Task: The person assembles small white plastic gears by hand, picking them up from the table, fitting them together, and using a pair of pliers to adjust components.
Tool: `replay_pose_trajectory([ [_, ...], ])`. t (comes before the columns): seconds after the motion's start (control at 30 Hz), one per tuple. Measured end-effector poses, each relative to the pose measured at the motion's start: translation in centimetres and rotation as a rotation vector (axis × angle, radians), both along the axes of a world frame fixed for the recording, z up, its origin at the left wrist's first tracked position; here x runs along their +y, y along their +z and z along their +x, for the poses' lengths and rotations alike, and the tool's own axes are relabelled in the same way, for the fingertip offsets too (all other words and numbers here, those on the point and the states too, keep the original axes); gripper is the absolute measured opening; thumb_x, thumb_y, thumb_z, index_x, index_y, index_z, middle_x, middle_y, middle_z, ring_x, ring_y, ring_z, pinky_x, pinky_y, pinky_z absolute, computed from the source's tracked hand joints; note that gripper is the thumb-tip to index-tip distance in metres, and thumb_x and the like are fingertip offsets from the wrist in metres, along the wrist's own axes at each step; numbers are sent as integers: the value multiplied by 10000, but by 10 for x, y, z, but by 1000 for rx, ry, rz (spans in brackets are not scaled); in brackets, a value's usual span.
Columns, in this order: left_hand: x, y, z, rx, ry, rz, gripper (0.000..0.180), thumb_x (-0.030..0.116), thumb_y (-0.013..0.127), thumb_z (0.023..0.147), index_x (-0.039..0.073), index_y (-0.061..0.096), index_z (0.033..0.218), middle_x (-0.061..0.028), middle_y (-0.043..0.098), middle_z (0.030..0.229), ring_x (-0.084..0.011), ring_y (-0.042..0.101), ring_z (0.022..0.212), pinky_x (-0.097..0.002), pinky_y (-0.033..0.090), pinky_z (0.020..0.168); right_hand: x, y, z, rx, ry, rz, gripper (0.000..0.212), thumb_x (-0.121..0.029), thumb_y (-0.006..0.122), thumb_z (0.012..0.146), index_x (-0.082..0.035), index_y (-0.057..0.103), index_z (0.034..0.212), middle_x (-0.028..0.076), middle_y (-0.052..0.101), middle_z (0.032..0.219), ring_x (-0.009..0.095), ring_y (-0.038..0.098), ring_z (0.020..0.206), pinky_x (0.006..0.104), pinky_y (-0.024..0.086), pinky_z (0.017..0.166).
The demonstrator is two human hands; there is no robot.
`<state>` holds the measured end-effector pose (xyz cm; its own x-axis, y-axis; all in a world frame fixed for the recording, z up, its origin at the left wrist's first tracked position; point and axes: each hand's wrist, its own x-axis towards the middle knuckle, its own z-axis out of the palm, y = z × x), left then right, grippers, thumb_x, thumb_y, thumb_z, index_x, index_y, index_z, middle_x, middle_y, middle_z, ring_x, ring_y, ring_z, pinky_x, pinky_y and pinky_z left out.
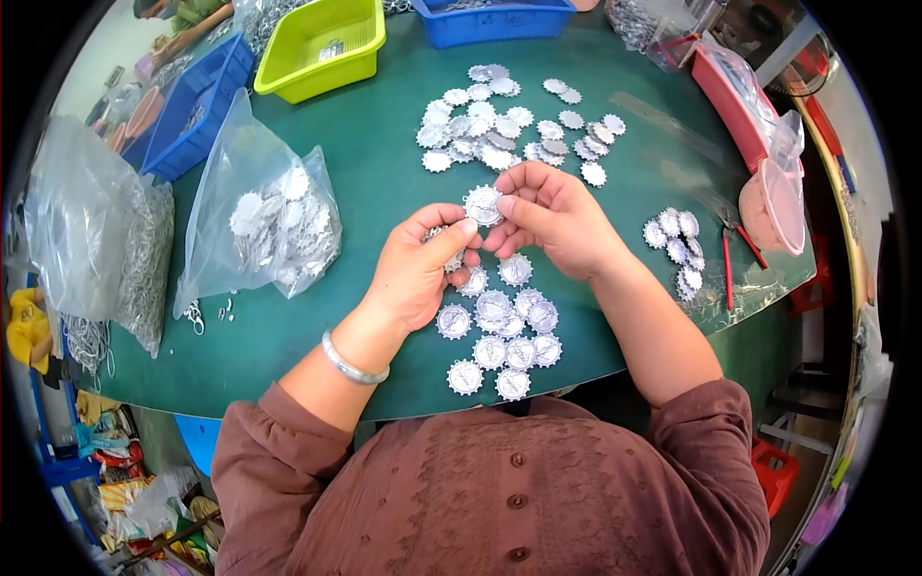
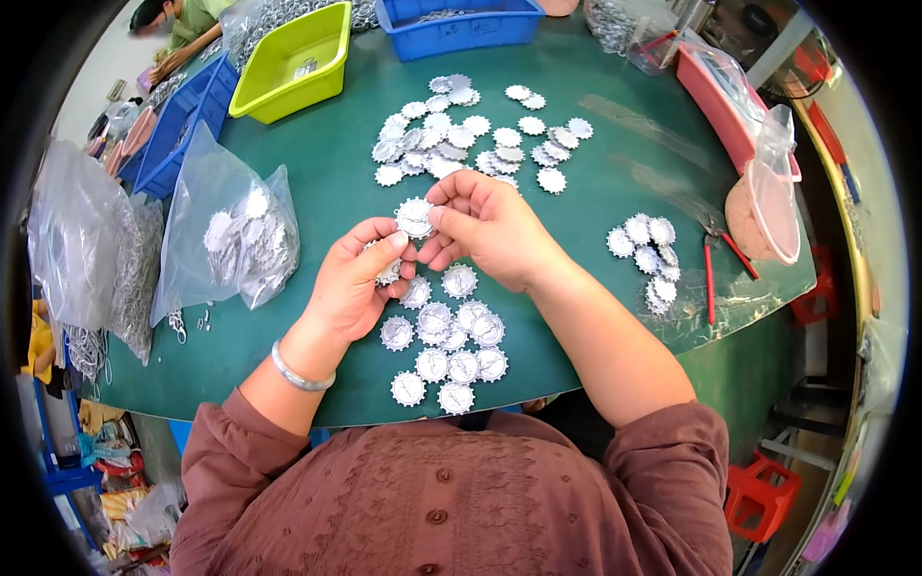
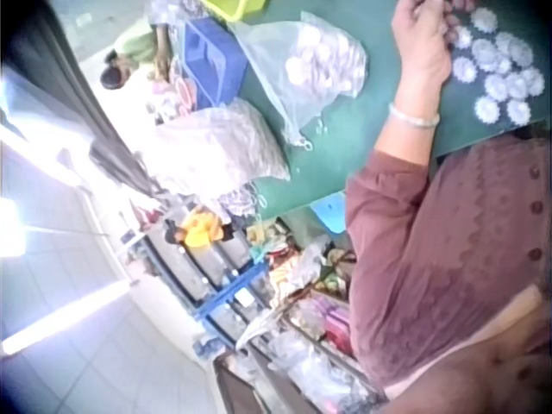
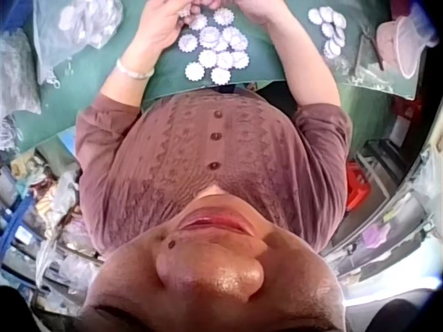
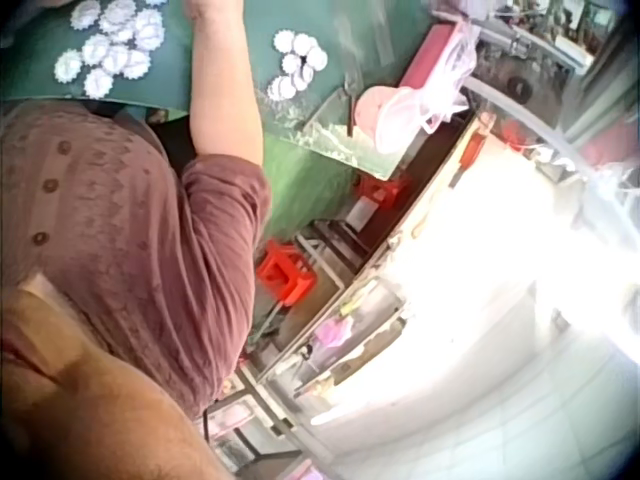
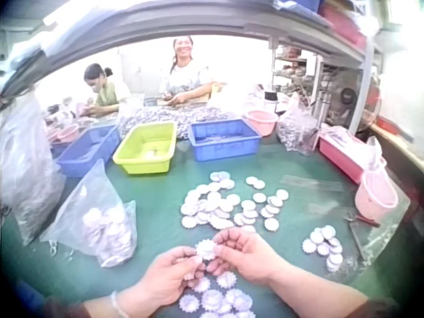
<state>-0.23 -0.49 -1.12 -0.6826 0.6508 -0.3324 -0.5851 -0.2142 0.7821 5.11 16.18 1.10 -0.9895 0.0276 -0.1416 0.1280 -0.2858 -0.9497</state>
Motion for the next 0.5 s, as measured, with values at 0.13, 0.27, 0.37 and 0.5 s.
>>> replay_pose_trajectory([
  [0.13, -2, -1, -1, -9, 22, 15, 157, 124, 578, 807, 56, 516, 934, -43, 563, 760, -103, 512, 627, -211, 372, 488, -1, -2, 0, -34, 19, -6, 131, -73, 501, 835, 6, 483, 938, 87, 565, 792, 160, 596, 642, 265, 503, 568],
  [0.27, -1, -3, -3, 25, 51, 17, 121, 143, 553, 825, 65, 536, 916, -35, 568, 762, -105, 519, 632, -217, 379, 496, 3, -4, -1, -44, 61, 33, 130, -91, 494, 845, 5, 490, 932, 104, 585, 803, 163, 597, 650, 260, 494, 577],
  [0.37, -1, -1, -4, 27, 43, 10, 123, 168, 532, 838, 70, 549, 910, -30, 569, 765, -107, 527, 646, -221, 391, 511, 4, -6, -1, -43, 66, 11, 127, -93, 493, 847, 5, 495, 929, 110, 591, 805, 166, 598, 657, 260, 488, 581],
  [0.5, -2, 2, -4, -12, 40, 21, 127, 167, 499, 854, 65, 537, 919, -36, 562, 761, -125, 526, 653, -236, 399, 525, 6, -6, -1, -34, 51, -2, 119, -83, 496, 845, 5, 502, 925, 113, 595, 799, 168, 598, 660, 258, 485, 578],
])
